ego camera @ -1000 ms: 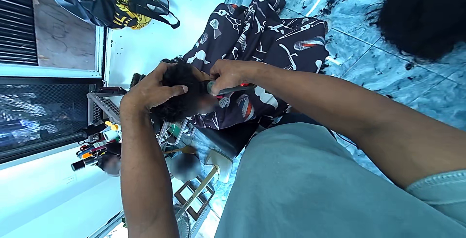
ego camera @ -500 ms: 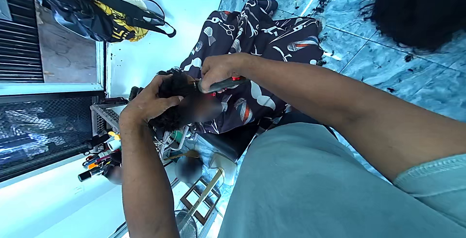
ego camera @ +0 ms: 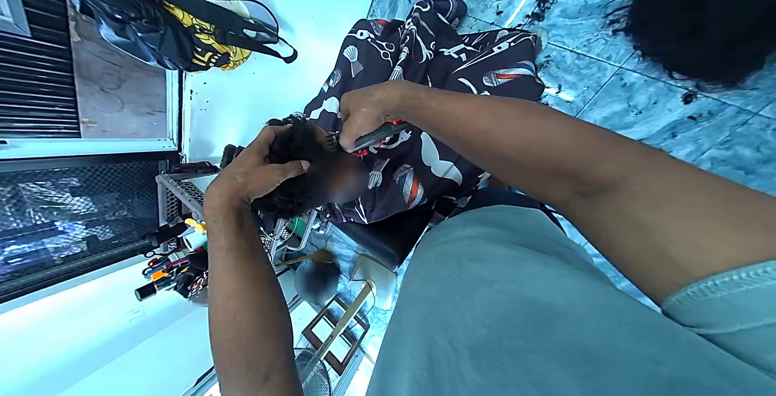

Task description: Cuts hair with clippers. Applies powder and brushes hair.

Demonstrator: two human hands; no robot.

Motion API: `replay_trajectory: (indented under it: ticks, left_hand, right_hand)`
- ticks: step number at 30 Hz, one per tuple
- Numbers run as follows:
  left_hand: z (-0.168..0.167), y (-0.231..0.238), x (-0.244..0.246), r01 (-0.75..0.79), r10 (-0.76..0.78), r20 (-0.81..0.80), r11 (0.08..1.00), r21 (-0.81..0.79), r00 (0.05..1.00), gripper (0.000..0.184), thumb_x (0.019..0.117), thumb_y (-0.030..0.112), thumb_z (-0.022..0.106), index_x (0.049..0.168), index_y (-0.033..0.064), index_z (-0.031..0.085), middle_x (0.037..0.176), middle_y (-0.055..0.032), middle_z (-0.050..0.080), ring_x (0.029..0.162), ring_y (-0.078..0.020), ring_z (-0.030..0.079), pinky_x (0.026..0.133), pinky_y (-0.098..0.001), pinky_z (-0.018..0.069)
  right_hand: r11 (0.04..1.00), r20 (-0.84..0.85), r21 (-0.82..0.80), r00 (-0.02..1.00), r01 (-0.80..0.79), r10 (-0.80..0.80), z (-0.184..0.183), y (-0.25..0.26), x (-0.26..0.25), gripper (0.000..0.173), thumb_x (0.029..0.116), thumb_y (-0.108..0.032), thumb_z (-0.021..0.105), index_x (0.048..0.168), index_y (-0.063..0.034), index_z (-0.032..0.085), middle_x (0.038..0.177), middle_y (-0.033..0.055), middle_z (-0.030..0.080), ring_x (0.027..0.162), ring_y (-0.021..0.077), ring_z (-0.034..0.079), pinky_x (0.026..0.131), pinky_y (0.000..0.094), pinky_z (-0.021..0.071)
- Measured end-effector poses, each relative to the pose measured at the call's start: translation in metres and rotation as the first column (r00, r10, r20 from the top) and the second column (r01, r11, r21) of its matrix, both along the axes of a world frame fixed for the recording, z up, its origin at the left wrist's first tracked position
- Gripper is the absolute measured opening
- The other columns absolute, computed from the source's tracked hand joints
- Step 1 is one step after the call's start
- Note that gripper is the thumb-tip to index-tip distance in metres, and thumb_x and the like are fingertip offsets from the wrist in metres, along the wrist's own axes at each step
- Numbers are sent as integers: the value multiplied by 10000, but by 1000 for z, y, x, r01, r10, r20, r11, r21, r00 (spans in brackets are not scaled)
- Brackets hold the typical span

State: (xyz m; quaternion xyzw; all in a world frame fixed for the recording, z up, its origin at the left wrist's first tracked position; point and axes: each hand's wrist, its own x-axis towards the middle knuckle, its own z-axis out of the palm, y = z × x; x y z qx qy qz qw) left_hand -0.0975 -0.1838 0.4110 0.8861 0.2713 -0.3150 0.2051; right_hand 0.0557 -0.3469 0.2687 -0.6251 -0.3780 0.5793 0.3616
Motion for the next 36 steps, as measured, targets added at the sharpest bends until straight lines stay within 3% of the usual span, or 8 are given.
replay_trajectory:
  ticks: [3, 7, 11, 22, 25, 28, 32, 36]
  left_hand:
    - [0, 1, 0, 0, 0, -13, 1000, 2, 1000, 724, 879, 277, 813, 1497, 224, 441, 1396, -81, 602, 1255, -188, 609, 1062, -492, 505]
    - [-1, 1, 1, -10, 10, -15, 1000, 1, 1000, 733, 876, 280, 813, 1503, 227, 438, 1394, -86, 605, 1252, -197, 612, 1057, -502, 505]
    - [-1, 2, 0, -3, 3, -6, 1000, -14, 1000, 733, 876, 282, 807, 1504, 246, 430, 1401, -69, 603, 1257, -182, 611, 1055, -484, 513]
    - [-2, 2, -1, -26, 26, 1, 999, -35, 1000, 731, 885, 231, 809, 1509, 222, 428, 1409, -93, 591, 1268, -195, 601, 1064, -481, 504]
    - [-4, 6, -2, -17, 17, 8, 1000, -25, 1000, 728, 894, 293, 797, 1516, 237, 424, 1420, -86, 589, 1285, -196, 594, 1077, -498, 492]
    - [-11, 9, -5, -16, 19, 63, 999, -51, 998, 679, 932, 344, 751, 1513, 227, 419, 1428, -75, 581, 1285, -167, 593, 1083, -467, 499]
    - [-23, 15, -8, -14, 12, 155, 1000, 13, 988, 629, 974, 607, 581, 1477, 242, 483, 1472, -90, 545, 1350, -203, 544, 1117, -533, 447]
    - [-31, 18, -8, -4, -7, 196, 998, 57, 981, 626, 962, 642, 571, 1454, 258, 515, 1466, -98, 550, 1351, -229, 545, 1109, -575, 444]
  right_hand:
    - [998, -123, 66, 992, 13, -5, 2, 3, 3, 224, 874, -256, 762, 824, -56, 676, 708, 79, 673, 532, 166, 617, 509, 354, 539]
    - [1000, 77, -5, 997, -25, 25, 5, 2, 2, 229, 845, -258, 771, 787, -72, 649, 647, 62, 628, 487, 157, 575, 487, 364, 509]
    - [994, -94, 110, 996, -3, 14, 3, 5, 3, 210, 866, -237, 780, 855, -48, 689, 722, 77, 682, 549, 165, 630, 531, 357, 554]
    - [997, -1, 59, 999, -41, 41, 6, 1, -3, 220, 864, -230, 786, 841, -48, 663, 699, 79, 655, 532, 173, 608, 513, 367, 533]
    - [999, 64, 19, 998, -27, 26, 2, -5, -8, 234, 851, -232, 781, 793, -49, 649, 651, 69, 615, 501, 159, 567, 492, 359, 501]
    - [990, -125, 130, 992, 46, -30, -4, -8, -17, 192, 869, -199, 773, 887, -28, 688, 734, 83, 682, 566, 150, 632, 541, 321, 547]
    - [996, 7, 64, 998, 61, -61, -12, -11, -28, 244, 856, -237, 767, 811, -33, 640, 692, 82, 626, 535, 168, 586, 517, 370, 516]
    - [982, -252, 107, 960, 155, -124, -3, -12, -27, 189, 856, -183, 751, 856, -15, 664, 727, 96, 681, 555, 156, 632, 527, 313, 543]
